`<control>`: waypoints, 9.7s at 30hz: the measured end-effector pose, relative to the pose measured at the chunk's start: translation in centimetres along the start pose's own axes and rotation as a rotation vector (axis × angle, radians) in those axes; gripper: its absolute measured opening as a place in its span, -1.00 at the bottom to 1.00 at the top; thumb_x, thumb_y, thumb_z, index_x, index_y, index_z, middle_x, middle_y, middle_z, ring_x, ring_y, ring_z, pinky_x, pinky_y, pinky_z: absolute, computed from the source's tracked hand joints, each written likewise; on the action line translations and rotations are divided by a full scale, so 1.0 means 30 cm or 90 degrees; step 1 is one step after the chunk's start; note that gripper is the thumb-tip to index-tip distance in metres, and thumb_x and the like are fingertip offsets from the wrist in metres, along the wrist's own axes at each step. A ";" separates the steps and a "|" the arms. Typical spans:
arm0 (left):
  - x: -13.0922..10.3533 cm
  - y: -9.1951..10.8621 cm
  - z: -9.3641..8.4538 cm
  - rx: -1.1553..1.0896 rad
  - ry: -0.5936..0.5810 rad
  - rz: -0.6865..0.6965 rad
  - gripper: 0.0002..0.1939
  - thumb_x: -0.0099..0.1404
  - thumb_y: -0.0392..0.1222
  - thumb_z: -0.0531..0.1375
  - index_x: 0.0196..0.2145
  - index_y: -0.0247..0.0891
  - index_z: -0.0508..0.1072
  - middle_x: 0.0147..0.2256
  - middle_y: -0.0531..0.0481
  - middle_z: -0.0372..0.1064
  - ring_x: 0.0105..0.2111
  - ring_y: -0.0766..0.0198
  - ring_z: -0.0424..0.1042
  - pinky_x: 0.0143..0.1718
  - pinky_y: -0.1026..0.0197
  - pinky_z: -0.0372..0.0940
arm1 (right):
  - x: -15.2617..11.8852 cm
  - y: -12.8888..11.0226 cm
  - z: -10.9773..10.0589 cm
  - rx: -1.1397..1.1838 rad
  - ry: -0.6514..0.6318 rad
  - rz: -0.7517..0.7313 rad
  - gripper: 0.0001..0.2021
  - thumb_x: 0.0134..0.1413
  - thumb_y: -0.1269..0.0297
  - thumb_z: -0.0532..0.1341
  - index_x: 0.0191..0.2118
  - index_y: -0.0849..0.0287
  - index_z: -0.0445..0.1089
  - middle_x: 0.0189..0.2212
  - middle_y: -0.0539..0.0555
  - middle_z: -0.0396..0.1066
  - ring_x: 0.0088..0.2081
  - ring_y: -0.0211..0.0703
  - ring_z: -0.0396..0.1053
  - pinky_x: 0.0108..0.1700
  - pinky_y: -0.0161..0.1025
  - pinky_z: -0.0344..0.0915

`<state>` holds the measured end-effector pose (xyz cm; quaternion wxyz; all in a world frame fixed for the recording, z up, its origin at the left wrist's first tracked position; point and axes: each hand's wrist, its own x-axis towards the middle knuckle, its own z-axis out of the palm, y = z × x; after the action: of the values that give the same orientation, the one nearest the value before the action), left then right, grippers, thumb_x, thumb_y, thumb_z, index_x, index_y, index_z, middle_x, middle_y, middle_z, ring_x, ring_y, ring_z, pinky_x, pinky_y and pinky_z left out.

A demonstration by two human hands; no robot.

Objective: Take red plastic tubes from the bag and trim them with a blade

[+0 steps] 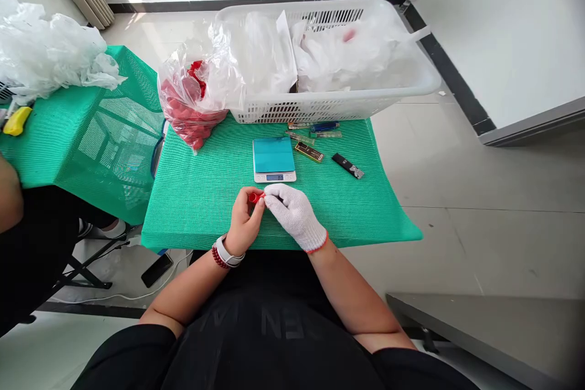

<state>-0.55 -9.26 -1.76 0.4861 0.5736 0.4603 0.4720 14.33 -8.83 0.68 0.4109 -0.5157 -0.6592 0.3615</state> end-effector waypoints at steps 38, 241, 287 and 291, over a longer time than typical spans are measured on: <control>-0.001 -0.003 0.000 0.012 0.001 0.011 -0.80 0.43 -0.02 0.12 -0.10 -0.17 0.37 -0.28 -0.02 0.32 -0.36 0.29 0.33 -0.28 0.20 0.32 | 0.000 0.002 0.000 0.001 -0.005 0.004 -0.83 0.27 0.25 0.13 -0.24 0.13 0.46 -0.33 0.01 0.50 -0.30 -0.23 0.41 -0.25 -0.31 0.31; 0.010 0.018 -0.004 0.075 -0.051 0.064 -0.64 0.49 0.06 -0.02 -0.38 -0.20 0.29 -0.44 0.05 0.31 -0.44 0.32 0.26 -0.37 0.22 0.18 | -0.001 0.025 -0.004 0.036 -0.013 -0.036 -0.83 0.26 0.23 0.15 -0.27 0.13 0.46 -0.33 0.01 0.51 -0.30 -0.22 0.43 -0.24 -0.30 0.34; 0.011 0.012 -0.004 0.159 -0.009 0.201 -0.80 0.47 -0.09 0.08 -0.26 -0.23 0.36 -0.32 -0.02 0.27 -0.34 0.29 0.27 -0.34 0.22 0.22 | -0.015 0.040 0.003 0.157 -0.017 0.033 -0.86 0.25 0.22 0.17 -0.27 0.14 0.42 -0.40 0.00 0.43 -0.40 -0.27 0.37 -0.34 -0.30 0.34; 0.008 0.015 -0.004 0.142 -0.051 0.175 -0.69 0.51 -0.08 -0.01 -0.37 -0.23 0.33 -0.40 0.02 0.27 -0.39 0.30 0.26 -0.34 0.22 0.20 | -0.015 0.041 0.001 0.152 -0.034 0.026 -0.84 0.23 0.23 0.16 -0.36 0.14 0.36 -0.47 -0.03 0.37 -0.44 -0.29 0.30 -0.38 -0.31 0.27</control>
<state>-0.59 -9.07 -1.27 0.3678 0.7000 0.4075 0.4568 14.84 -9.01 -0.51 0.4441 -0.4667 -0.6115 0.4594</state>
